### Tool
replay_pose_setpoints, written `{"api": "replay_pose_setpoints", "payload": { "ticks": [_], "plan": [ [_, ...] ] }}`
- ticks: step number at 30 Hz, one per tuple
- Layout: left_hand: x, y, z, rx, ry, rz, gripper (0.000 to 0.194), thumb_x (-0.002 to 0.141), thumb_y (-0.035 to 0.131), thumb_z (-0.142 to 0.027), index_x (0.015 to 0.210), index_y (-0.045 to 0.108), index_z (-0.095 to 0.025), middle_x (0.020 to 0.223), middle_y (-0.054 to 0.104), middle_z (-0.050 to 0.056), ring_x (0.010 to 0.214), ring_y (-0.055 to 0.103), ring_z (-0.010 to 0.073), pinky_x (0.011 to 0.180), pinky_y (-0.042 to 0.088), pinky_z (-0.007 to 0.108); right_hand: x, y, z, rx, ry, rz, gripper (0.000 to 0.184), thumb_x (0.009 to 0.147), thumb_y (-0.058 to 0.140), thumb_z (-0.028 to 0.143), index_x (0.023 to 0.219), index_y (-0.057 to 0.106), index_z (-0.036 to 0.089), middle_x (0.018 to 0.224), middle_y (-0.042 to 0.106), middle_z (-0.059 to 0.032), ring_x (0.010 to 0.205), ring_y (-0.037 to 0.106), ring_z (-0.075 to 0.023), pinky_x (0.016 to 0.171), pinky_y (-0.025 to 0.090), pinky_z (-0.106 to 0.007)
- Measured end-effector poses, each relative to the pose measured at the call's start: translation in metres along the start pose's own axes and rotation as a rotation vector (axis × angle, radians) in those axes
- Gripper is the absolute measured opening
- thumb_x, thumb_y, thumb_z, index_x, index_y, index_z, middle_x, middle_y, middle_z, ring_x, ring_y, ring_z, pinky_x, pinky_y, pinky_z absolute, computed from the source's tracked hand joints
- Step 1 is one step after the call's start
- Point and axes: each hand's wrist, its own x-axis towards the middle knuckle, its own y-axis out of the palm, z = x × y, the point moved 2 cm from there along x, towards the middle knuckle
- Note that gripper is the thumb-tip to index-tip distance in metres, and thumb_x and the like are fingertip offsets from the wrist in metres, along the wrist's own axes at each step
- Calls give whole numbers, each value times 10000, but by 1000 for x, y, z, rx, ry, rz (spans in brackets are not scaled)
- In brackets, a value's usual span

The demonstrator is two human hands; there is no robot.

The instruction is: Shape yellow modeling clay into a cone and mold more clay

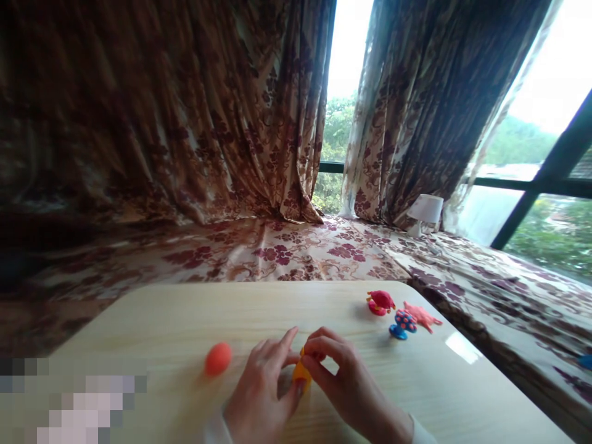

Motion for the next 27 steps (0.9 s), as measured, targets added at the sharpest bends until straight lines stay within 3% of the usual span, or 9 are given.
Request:
{"api": "replay_pose_setpoints", "payload": {
  "ticks": [7,15,21,27],
  "plan": [
    [-1,-2,-3,14,-6,-9,572,765,613,-240,1320,476,-213,1118,687,83,1064,614,252,955,507,449,0,-4,5,0,20,-22,70,818,590,128,823,645,171,792,598,-21,727,559,-132,673,449,-243],
    [0,-2,-3,7,-28,4,588,763,614,-251,1330,467,-197,1085,697,84,1065,613,252,985,482,459,2,-5,7,-3,11,-30,138,805,571,75,708,603,168,735,570,-4,698,544,-124,663,442,-237],
    [0,-2,-5,46,4,-17,580,778,599,-271,1336,465,-185,1100,689,94,1069,607,258,960,499,451,3,-7,10,2,-18,-57,115,797,577,87,842,634,176,802,594,-13,729,560,-128,677,453,-239],
    [1,3,1,51,9,-16,589,757,621,-283,1322,490,-183,1037,712,77,1071,602,273,967,489,461,5,-7,9,0,-45,-79,147,831,561,131,695,605,168,732,569,-6,682,551,-121,646,449,-234]
  ]
}}
